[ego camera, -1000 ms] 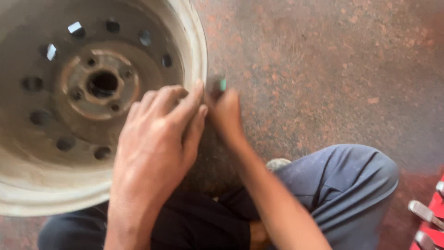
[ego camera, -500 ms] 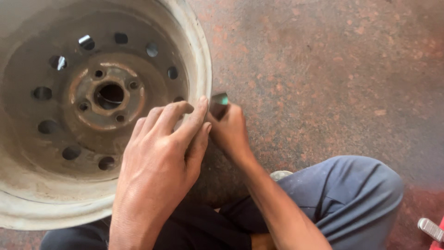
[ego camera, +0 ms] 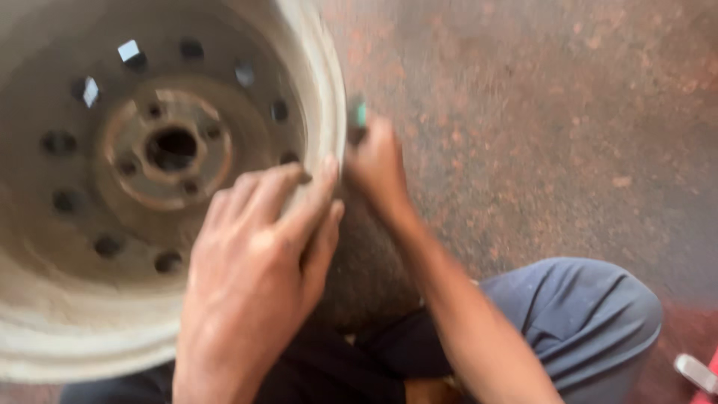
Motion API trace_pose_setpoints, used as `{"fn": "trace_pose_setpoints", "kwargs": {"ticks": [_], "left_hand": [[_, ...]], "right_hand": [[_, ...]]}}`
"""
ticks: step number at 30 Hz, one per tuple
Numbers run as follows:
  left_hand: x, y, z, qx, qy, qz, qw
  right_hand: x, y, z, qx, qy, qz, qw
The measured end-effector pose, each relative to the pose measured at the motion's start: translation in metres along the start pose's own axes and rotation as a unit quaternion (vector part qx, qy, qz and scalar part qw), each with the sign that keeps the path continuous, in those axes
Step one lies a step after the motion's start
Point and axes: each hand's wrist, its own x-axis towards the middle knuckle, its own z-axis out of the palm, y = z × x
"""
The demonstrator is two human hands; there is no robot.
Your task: The person sands the outer rim of a metal car wheel using a sanding block. They hold the wheel steady with one hand while moving the block back and forth along the curved edge to smooth the surface.
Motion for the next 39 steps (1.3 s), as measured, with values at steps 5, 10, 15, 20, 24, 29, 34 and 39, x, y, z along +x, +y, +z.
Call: {"fn": "trace_pose_setpoints", "kwargs": {"ticks": [5,10,15,20,24,29,34,39], "left_hand": [[0.001,-0.005,0.005,0.031,-0.015,0.02,0.999],[0.003,-0.001,0.003,0.035,-0.018,0.031,0.999],[0.003,-0.01,0.018,0.08,-0.059,0.075,0.992],[0.009,-0.002,0.011,0.096,-0.068,0.073,0.99],[0.003,-0.004,0.016,0.112,-0.068,0.073,0.989],[0.014,0.004,0.009,0.127,-0.072,0.073,0.987],[0.007,0.003,0.01,0.114,-0.061,0.07,0.989],[0.017,0.008,0.004,0.105,-0.043,0.078,0.991]], "right_hand": [[0.001,0.004,-0.005,0.031,-0.047,0.015,0.998],[0.011,0.004,0.0,-0.052,0.015,-0.048,0.997],[0.033,0.011,-0.003,0.036,-0.065,0.069,0.995],[0.028,0.003,0.001,0.029,-0.015,-0.011,0.999],[0.051,0.001,-0.002,0.015,-0.06,0.033,0.998],[0.033,-0.006,-0.004,0.048,-0.053,-0.01,0.997],[0.052,0.003,-0.003,0.06,-0.07,0.041,0.995],[0.019,-0.005,-0.004,-0.029,-0.009,-0.008,1.0]]}}
